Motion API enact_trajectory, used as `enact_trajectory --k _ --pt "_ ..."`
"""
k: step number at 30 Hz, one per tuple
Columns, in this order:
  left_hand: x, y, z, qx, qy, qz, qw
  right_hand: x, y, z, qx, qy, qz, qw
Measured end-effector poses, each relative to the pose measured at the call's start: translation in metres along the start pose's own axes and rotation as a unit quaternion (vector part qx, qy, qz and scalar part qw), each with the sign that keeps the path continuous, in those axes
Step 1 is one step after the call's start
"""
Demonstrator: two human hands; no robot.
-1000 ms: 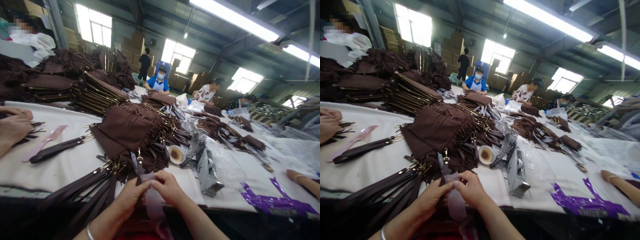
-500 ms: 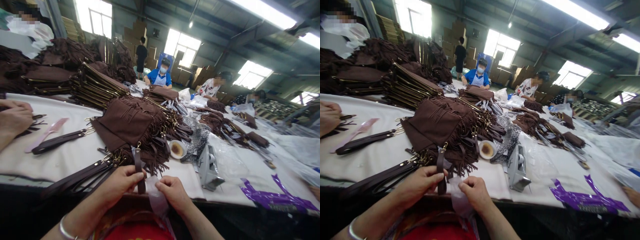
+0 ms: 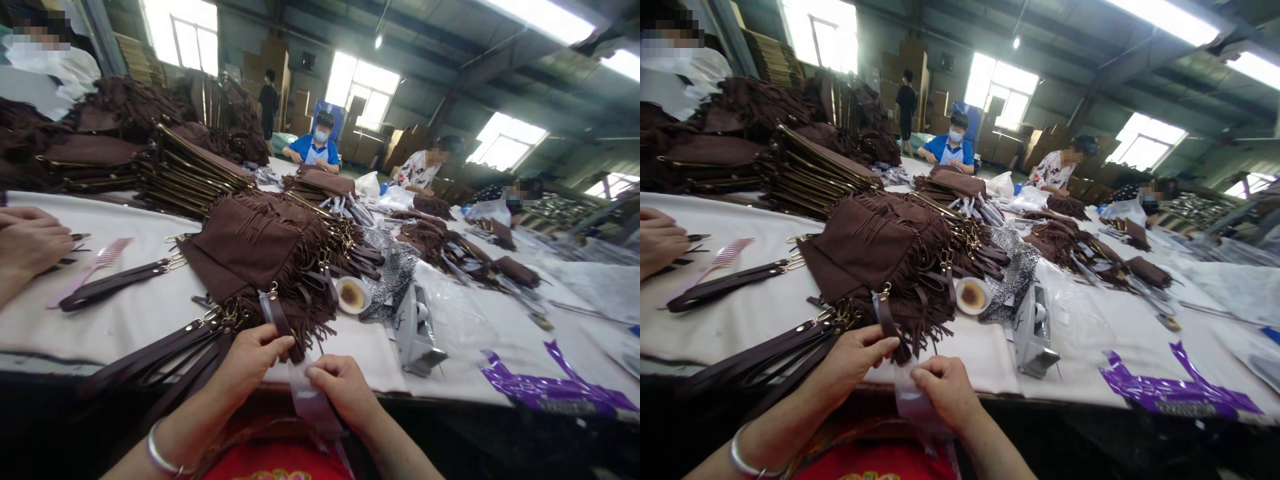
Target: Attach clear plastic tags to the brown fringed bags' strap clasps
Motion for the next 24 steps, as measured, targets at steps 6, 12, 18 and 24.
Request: enact_trajectory --k 6,12,18,24 --pt "0.012 -0.003 -0.005 0.005 0.004 0.020 1.000 0.003 -0.002 -0.005 0.013 -0.066 0.006 0.998" --pt "0.015 -0.004 -0.010 0.002 0.051 0.033 0.998 0.013 -0.003 -0.016 0.056 -0.116 0.021 0.991" --pt "0.031 0.000 -0.015 0.013 0.065 0.080 0.995 0.017 -0.019 -0.014 -0.028 -0.026 0.034 0.999" --pt "0.029 -0.015 -0.007 0.118 0.329 0.190 0.917 0.012 -0.009 -0.011 -0.006 -0.044 -0.004 0.999"
Point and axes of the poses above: each hand's wrist, its own y-axis away from the middle knuckle, its own z-axis out of the back of the hand, x = y × z, the point moved 6 cm from there along -y, towards the middle knuckle, and after that the axes turned 6 degrees about z, right-handed, at the moved point
